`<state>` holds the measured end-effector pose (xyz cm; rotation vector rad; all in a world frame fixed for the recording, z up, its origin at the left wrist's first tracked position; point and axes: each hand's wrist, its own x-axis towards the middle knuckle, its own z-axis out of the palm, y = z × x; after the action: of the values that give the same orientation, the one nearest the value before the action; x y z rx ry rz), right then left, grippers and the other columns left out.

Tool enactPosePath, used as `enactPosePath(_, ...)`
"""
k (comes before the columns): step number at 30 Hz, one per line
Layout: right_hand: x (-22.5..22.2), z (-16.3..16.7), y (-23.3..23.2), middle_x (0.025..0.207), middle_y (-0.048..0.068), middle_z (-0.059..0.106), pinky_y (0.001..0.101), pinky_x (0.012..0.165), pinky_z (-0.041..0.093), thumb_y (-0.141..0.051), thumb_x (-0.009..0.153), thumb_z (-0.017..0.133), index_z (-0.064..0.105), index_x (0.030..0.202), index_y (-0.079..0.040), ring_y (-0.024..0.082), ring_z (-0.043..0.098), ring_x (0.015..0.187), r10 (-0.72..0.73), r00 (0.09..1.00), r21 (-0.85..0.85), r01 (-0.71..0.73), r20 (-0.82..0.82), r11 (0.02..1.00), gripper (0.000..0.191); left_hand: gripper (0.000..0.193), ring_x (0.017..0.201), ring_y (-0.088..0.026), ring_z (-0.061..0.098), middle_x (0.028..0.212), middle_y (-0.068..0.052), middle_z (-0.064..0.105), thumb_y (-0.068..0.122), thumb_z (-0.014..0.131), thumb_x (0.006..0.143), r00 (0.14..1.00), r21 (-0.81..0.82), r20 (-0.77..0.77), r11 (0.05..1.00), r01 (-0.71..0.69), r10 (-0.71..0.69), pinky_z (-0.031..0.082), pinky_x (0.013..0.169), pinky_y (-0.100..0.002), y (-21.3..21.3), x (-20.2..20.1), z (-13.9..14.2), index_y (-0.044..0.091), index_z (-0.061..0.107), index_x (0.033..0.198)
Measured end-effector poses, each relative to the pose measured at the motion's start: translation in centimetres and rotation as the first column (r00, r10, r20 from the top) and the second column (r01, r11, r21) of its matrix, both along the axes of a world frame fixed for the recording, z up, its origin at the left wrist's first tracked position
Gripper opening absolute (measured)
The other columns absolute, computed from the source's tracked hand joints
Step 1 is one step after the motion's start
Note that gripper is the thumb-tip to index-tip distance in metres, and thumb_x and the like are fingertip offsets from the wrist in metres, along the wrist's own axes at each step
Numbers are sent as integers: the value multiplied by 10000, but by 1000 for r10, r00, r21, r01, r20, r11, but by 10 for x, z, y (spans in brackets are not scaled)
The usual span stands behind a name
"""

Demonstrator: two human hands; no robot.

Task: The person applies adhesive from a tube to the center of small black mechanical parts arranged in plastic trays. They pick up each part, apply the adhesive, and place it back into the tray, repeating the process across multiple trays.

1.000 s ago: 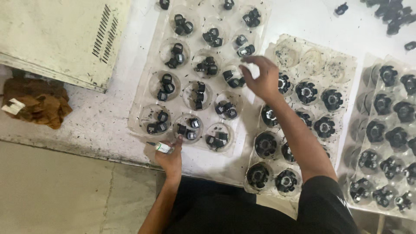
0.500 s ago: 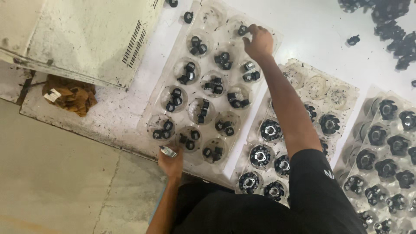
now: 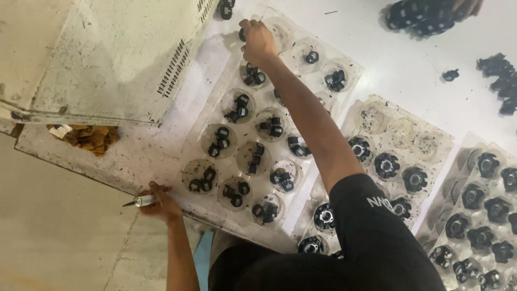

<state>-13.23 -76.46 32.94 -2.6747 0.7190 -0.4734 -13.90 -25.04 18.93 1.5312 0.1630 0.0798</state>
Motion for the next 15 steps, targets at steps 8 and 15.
enactPosePath(8,44,-17,-36,1041,177,704,453,845,551,52,693,757,650,1196,-81,393,678,976,4,1000,-90,-5,-12,996,531,249,643,-167,596,793,-99,605,48,692,1064,995,68,82,996,55,-60,555,607,-337,-8,-1,-4,33,461,973)
enactPosePath(15,67,-35,-53,1132,204,698,456,844,555,61,764,761,628,1272,-74,413,671,995,14,986,38,-21,169,999,543,187,631,-144,585,786,-116,636,50,657,1094,971,107,175,983,148,-165,565,618,-313,-8,5,-2,19,500,999)
